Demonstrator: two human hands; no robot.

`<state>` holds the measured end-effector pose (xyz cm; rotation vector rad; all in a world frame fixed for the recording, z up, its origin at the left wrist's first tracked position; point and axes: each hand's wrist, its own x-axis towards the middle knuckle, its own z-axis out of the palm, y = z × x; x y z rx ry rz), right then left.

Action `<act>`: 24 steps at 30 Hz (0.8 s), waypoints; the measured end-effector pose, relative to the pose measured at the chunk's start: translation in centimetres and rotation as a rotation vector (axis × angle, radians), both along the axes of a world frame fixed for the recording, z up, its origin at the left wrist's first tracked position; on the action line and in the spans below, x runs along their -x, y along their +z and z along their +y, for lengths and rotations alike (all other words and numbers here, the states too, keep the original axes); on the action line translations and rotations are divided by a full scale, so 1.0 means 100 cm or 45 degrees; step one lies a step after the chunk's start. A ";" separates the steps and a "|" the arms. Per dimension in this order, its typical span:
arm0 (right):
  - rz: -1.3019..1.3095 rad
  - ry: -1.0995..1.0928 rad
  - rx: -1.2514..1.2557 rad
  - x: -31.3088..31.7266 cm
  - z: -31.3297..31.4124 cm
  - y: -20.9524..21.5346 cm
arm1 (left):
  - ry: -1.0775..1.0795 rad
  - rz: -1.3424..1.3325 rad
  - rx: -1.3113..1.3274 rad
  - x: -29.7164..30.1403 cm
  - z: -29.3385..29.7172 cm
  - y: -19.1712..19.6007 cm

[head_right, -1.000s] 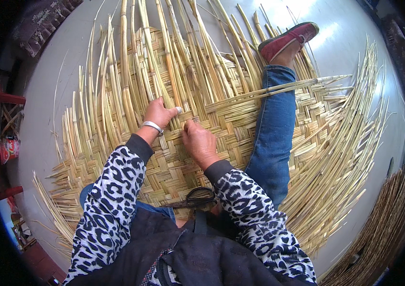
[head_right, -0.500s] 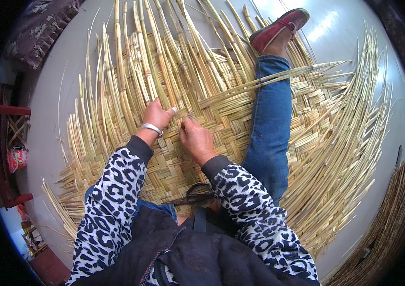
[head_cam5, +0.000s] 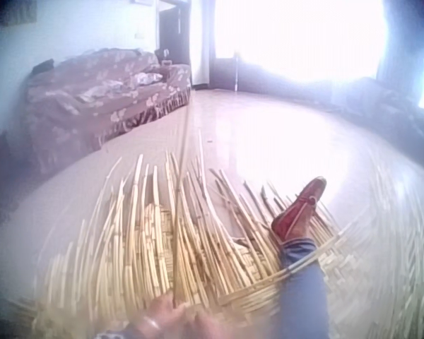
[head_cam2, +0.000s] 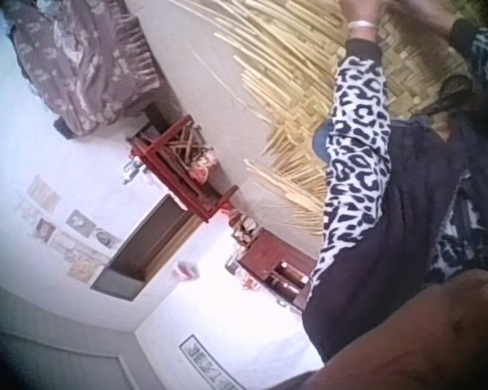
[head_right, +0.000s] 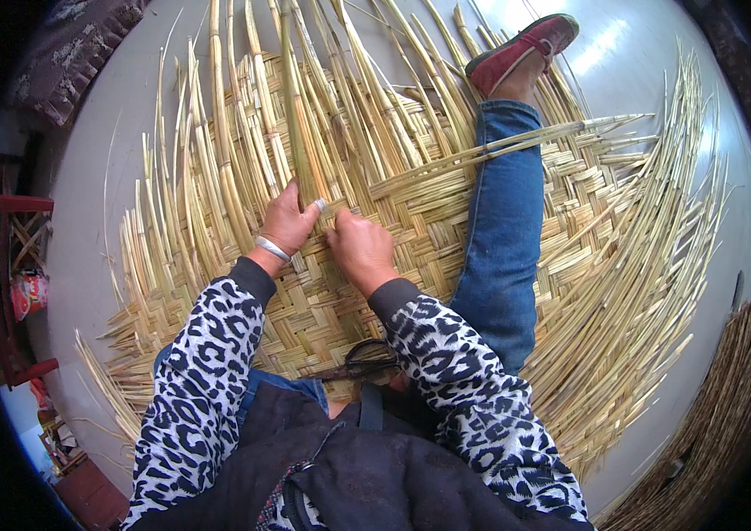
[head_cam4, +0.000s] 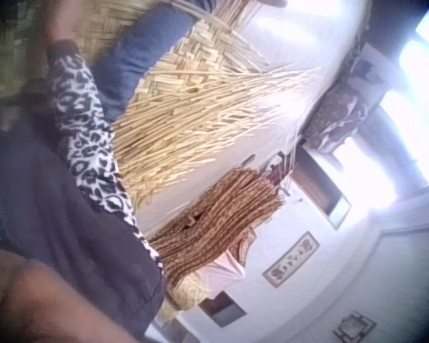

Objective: The person sits on the floor and weaves a large mat from dried palm fronds. They interlace the fronds by hand, occasionally using scissors to trim excess material and adjust the weave pattern.

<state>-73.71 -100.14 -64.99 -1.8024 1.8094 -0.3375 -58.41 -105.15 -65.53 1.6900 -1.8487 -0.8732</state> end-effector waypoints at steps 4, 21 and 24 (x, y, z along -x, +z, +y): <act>0.083 0.003 -0.007 -0.005 -0.010 -0.004 | -0.041 0.020 0.032 -0.001 0.001 -0.010; 0.063 -0.084 -0.144 -0.006 -0.020 0.002 | 0.009 0.217 -0.278 -0.012 -0.017 -0.005; 0.079 -0.081 -0.119 -0.007 -0.021 0.000 | -0.060 0.001 -0.076 -0.012 -0.018 -0.002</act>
